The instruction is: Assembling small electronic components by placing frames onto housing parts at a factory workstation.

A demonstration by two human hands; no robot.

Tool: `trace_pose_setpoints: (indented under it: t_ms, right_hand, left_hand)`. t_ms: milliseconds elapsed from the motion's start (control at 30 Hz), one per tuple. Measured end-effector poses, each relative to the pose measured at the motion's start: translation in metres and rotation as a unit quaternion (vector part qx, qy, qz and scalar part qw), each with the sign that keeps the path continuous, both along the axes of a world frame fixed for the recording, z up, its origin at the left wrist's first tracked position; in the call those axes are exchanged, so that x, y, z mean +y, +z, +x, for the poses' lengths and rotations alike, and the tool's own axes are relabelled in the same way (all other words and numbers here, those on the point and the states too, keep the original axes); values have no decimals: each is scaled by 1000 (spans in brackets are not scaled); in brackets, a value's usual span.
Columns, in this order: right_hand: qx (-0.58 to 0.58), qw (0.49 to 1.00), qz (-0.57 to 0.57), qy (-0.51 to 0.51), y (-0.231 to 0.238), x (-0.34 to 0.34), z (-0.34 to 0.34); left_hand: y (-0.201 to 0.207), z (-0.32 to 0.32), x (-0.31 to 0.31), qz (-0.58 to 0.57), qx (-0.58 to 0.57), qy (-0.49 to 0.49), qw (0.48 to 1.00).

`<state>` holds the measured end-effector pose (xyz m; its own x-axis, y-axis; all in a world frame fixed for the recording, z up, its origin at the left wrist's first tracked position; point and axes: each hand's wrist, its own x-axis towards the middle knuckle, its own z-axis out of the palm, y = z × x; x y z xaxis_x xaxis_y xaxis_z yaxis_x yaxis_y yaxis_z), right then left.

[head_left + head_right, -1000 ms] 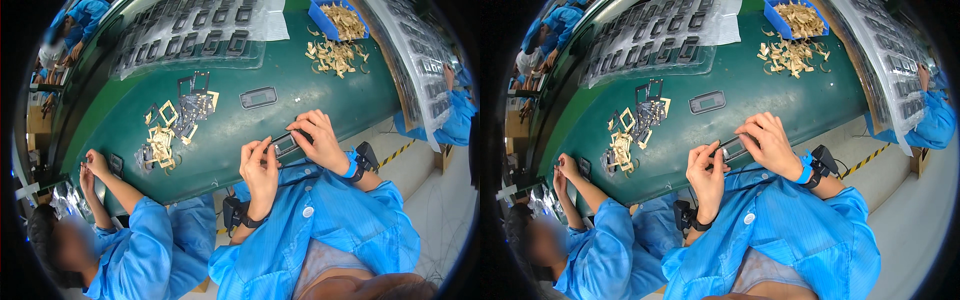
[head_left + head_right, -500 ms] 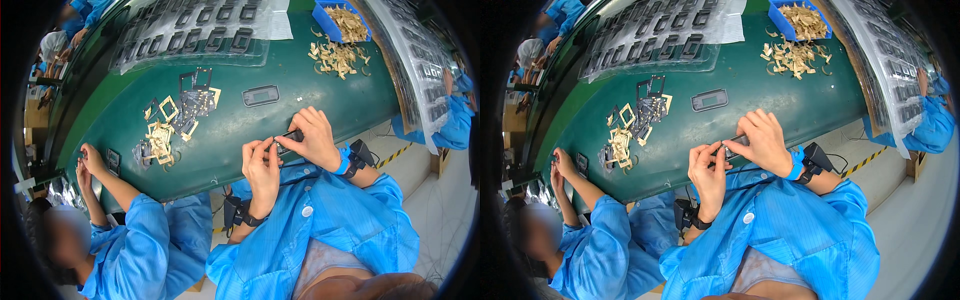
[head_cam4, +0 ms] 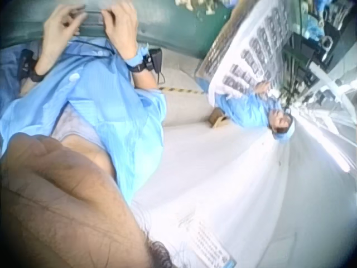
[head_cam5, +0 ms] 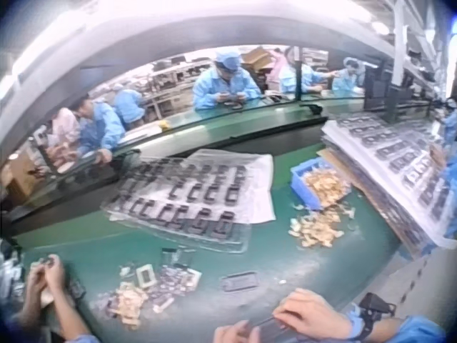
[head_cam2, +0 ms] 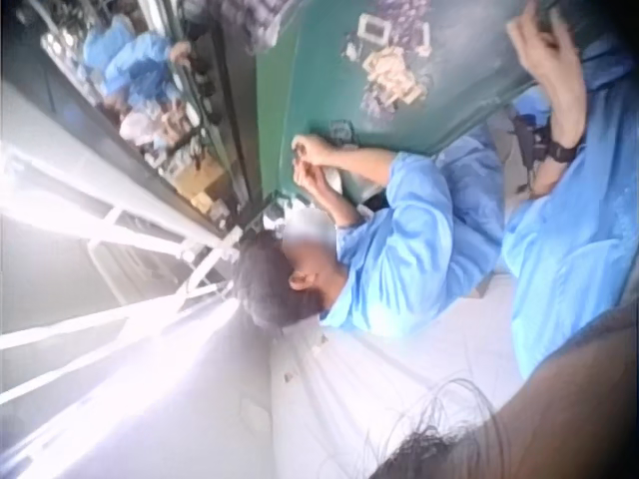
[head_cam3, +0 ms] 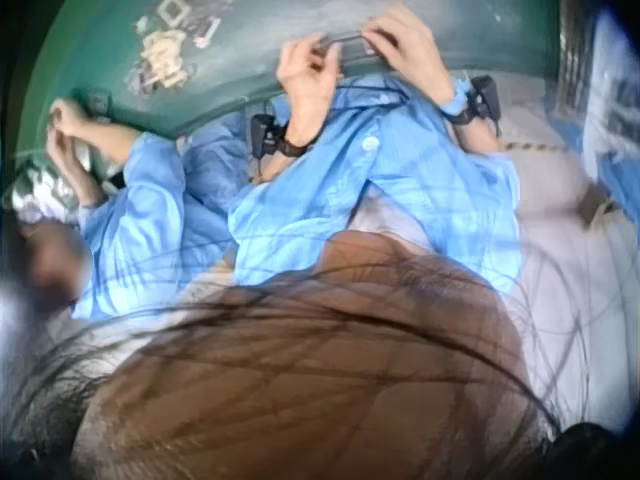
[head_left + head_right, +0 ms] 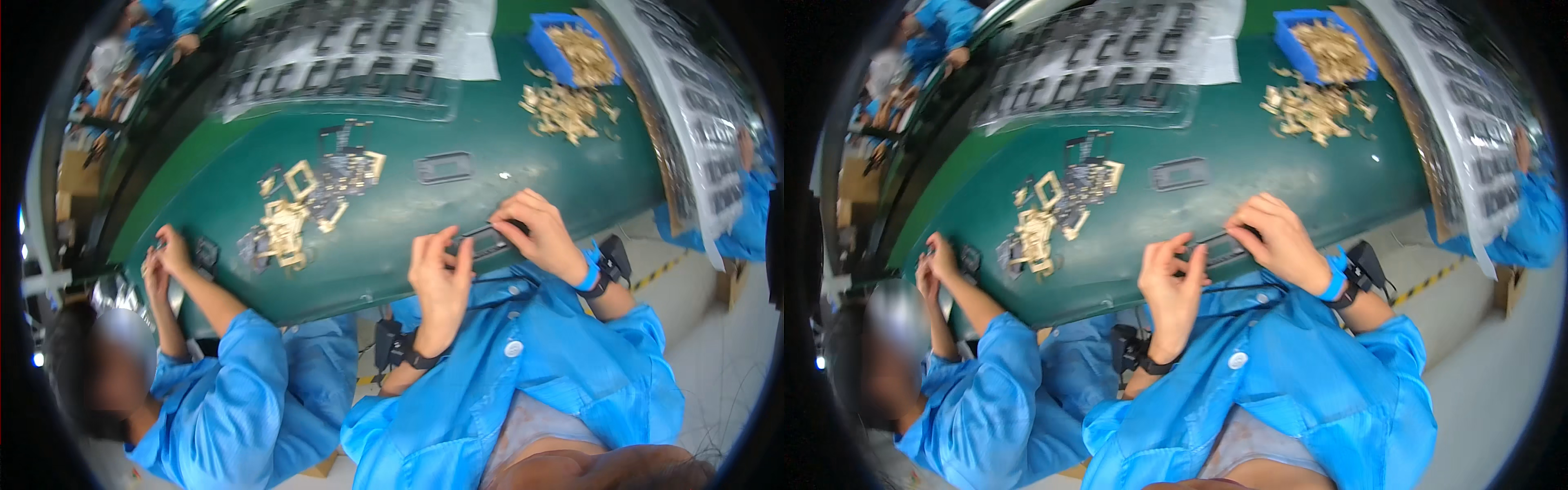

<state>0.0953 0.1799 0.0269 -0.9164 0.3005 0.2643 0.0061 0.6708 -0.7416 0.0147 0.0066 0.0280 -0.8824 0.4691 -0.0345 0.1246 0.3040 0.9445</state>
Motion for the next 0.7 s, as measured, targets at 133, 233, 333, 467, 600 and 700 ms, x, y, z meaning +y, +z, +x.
trace_pose_setpoints:
  t_ms: [133, 233, 333, 467, 600, 700]
  right_hand:
    - [12, 999, 30, -20, 2, -10, 1]
    - [4, 998, 54, -43, 3, -16, 0]
    - [2, 998, 51, -30, 4, -17, -4]
    - [-14, 999, 31, -10, 12, -12, -6]
    - [-27, 999, 17, 12, 12, -9, -9]
    - [-23, 999, 26, 5, 11, -9, -8]
  left_hand:
    - [-15, -5, 6, -15, 166, -15, 986]
    - [-17, -3, 10, 14, 108, -15, 994]
    - [-20, -2, 7, 24, 126, -1, 992]
    - [-18, -4, 5, 55, 103, -3, 993]
    - [-21, -3, 3, 53, 98, 0, 994]
    - [-18, 0, 3, 53, 102, 0, 993]
